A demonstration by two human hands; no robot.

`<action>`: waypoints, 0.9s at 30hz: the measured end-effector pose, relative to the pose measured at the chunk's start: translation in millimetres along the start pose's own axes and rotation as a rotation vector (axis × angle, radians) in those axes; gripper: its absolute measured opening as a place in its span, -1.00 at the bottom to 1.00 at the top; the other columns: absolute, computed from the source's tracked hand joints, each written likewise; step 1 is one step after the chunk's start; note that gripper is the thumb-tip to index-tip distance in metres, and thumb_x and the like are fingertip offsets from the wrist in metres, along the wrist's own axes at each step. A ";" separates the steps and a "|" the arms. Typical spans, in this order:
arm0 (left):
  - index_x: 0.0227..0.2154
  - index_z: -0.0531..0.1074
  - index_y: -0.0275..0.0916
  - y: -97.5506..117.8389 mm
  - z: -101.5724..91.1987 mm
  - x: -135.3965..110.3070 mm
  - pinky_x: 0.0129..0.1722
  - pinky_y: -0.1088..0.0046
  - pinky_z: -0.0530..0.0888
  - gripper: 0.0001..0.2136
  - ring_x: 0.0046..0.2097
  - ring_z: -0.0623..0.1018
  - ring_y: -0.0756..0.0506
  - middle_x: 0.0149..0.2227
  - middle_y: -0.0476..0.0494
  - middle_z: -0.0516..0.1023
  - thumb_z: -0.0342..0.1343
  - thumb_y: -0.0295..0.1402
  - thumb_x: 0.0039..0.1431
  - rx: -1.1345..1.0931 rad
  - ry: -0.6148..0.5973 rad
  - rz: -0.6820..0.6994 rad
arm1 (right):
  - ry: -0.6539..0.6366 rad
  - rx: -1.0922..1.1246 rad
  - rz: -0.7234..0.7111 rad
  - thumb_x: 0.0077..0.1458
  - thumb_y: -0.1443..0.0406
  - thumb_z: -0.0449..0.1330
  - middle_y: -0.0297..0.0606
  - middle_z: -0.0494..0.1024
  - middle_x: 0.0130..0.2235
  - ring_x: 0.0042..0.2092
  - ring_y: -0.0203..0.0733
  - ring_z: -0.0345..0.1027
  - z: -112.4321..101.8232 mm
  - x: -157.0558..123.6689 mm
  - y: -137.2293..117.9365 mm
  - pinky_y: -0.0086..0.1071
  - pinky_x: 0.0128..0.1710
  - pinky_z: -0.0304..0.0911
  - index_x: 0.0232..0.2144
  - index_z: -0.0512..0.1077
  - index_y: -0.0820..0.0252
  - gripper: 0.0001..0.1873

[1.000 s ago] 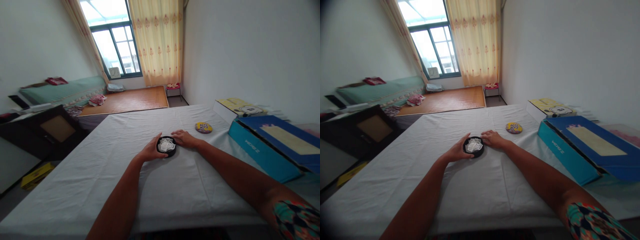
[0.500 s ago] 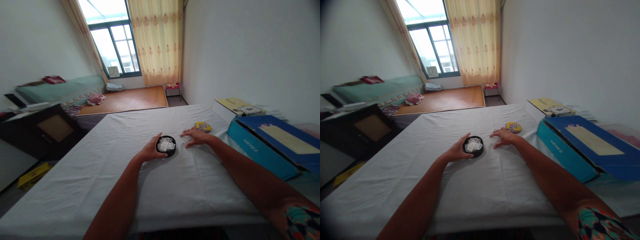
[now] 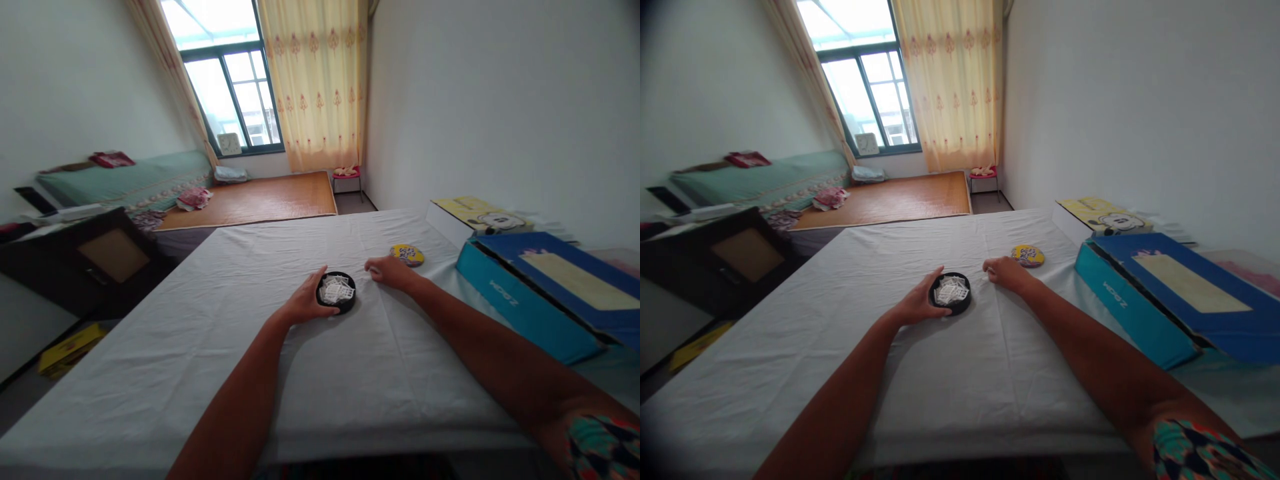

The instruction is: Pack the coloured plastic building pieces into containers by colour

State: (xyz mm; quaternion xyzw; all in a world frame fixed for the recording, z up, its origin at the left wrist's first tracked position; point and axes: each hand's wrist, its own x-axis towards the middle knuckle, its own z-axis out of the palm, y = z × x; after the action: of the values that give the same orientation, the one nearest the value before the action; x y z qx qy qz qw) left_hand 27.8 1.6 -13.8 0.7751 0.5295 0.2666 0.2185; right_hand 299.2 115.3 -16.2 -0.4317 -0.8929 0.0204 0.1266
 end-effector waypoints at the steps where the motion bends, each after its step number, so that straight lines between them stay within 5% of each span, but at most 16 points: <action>1: 0.33 -0.06 -0.33 0.5 0.3 0.0 0.31 0.11 0.14 0.07 0.32 0.18 -0.31 0.31 -0.41 0.13 0.38 -0.12 -0.19 -0.002 -0.001 0.001 | 0.018 0.022 0.046 0.09 0.33 0.12 -0.24 0.63 -0.33 -0.30 -0.17 0.48 -0.9 0.4 2.0 -0.42 -0.28 0.23 -0.20 0.56 0.11 -0.74; 6: 0.33 -0.05 -0.33 2.9 1.5 -0.1 0.31 0.10 0.13 0.06 0.32 0.18 -0.32 0.31 -0.41 0.13 0.38 -0.13 -0.20 -0.004 0.008 0.003 | 0.242 0.290 0.096 0.10 0.29 0.15 -0.34 0.59 -0.41 -0.40 -0.25 0.44 -13.0 -1.4 -13.5 -0.44 -0.31 0.26 -0.22 0.56 0.10 -0.78; 9: 0.34 -0.07 -0.34 1.4 3.1 -0.2 0.31 0.08 0.13 0.08 0.32 0.18 -0.32 0.32 -0.42 0.12 0.39 -0.13 -0.21 -0.024 0.013 0.010 | 0.317 0.511 -0.129 0.18 0.26 0.11 -0.32 0.62 -0.27 -0.29 -0.26 0.47 -15.8 -6.9 -48.7 -0.42 -0.23 0.33 -0.14 0.52 0.10 -0.75; 14: 0.35 -0.10 -0.30 -2.3 5.7 -0.1 0.31 0.07 0.13 0.09 0.33 0.16 -0.32 0.33 -0.40 0.11 0.39 -0.16 -0.22 -0.067 0.020 0.026 | 0.191 0.520 -0.564 0.26 0.22 0.08 -0.17 0.54 0.02 0.10 -0.15 0.33 -7.1 -14.6 -89.0 -0.24 0.13 0.22 0.00 0.46 0.12 -0.69; 20: 0.35 -0.07 -0.30 1.9 2.5 -0.4 0.31 0.07 0.11 0.09 0.32 0.16 -0.32 0.32 -0.41 0.12 0.39 -0.13 -0.21 -0.033 0.010 0.013 | 0.248 0.406 -0.211 0.27 0.29 0.02 -0.13 0.59 -0.09 -0.04 -0.11 0.40 -2.1 -6.1 -48.4 -0.17 0.04 0.26 -0.07 0.50 0.19 -0.70; 24: 0.33 0.04 -0.19 3.4 -1.0 -0.7 0.30 0.10 0.16 -0.03 0.29 0.21 -0.28 0.28 -0.31 0.21 0.37 -0.15 -0.15 -0.014 -0.016 0.089 | -0.031 0.282 -0.304 0.04 0.31 0.26 -0.18 0.61 -0.12 -0.07 -0.08 0.43 3.9 -1.6 -20.3 -0.19 0.02 0.25 -0.15 0.56 0.14 -0.72; 27: 0.23 0.25 -0.08 4.4 -2.0 -1.7 0.28 0.10 0.18 -0.21 0.28 0.23 -0.30 0.27 -0.25 0.21 0.36 -0.18 -0.13 -0.006 -0.036 0.078 | -0.076 0.259 -0.288 0.04 0.42 0.18 -0.20 0.62 -0.18 -0.13 -0.15 0.47 7.0 0.4 -14.5 -0.31 -0.06 0.29 -0.22 0.59 0.13 -0.73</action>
State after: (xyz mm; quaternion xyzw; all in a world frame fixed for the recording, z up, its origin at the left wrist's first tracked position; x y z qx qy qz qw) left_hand 29.1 -1.5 -9.8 0.7993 0.4938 0.2625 0.2198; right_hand 286.1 107.0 -20.7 -0.2787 -0.9394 0.1330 0.1487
